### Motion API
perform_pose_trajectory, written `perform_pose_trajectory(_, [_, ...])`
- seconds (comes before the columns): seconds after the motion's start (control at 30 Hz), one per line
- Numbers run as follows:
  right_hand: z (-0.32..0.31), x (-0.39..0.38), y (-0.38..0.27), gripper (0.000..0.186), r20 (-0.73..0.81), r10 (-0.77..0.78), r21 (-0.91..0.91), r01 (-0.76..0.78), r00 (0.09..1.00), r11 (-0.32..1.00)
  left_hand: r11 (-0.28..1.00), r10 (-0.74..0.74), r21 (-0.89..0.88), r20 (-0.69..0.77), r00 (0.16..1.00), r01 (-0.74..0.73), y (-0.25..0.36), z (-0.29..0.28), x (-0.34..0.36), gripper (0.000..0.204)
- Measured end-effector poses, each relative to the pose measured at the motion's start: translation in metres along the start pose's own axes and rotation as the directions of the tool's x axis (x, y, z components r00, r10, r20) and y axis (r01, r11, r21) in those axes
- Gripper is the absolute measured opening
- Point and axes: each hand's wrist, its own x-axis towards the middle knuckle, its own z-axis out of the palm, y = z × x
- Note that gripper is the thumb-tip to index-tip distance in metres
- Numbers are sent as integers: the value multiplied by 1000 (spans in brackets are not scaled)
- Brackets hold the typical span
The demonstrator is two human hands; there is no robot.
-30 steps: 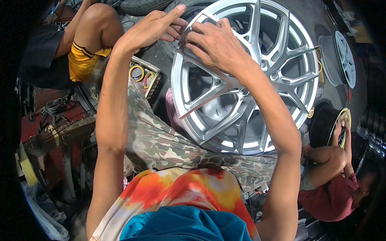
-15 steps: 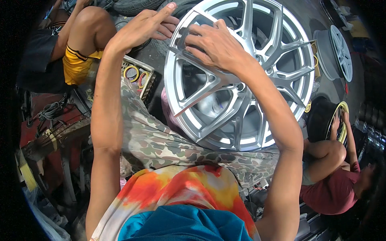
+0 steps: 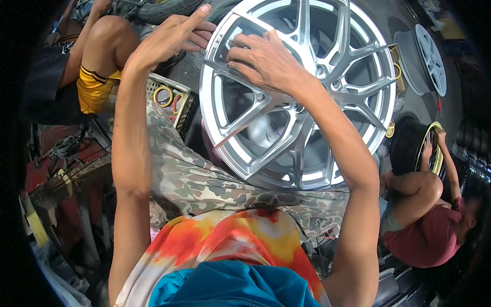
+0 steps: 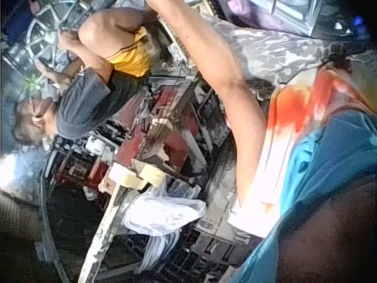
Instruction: The person applies silver strips to the spokes of a car wheel rim by hand, wipes the rim with a cloth, and handles a roll of tape.
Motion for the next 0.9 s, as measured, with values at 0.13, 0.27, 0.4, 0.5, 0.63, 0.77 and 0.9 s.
perform_pose_trajectory(0.13, [1, -9, 2, 18, -1, 15, 26, -15, 1000, 1000, 996, -83, -28, -24, 996, 82, -16, -3, 10, 77])
perform_pose_trajectory(0.27, [0, -5, 2, 18, 13, 33, 38, -34, 999, 999, 998, -54, -38, -15, 998, 54, -9, 2, 7, 75])
perform_pose_trajectory(0.4, [0, -2, 0, 21, 20, -4, 37, 3, 1000, 999, 998, -43, -39, -22, 999, 42, -4, 3, 3, 73])
perform_pose_trajectory(0.5, [-3, -15, 4, 21, 75, 35, 18, -36, 997, 999, 999, -51, -8, 13, 999, 51, -13, -2, 13, 73])
perform_pose_trajectory(0.63, [-7, -32, 5, 20, 119, 52, 4, -53, 992, 999, 996, -71, -43, 20, 997, 72, -15, -2, 12, 73])
perform_pose_trajectory(0.77, [-12, -45, 4, 19, 151, 72, -5, -72, 986, 997, 996, -38, 76, -21, 999, 40, -20, -3, 13, 75])
perform_pose_trajectory(0.9, [-16, -61, 6, 18, 133, 73, -22, -71, 988, 997, 896, 111, 435, -26, 994, -88, -22, 6, 8, 62])
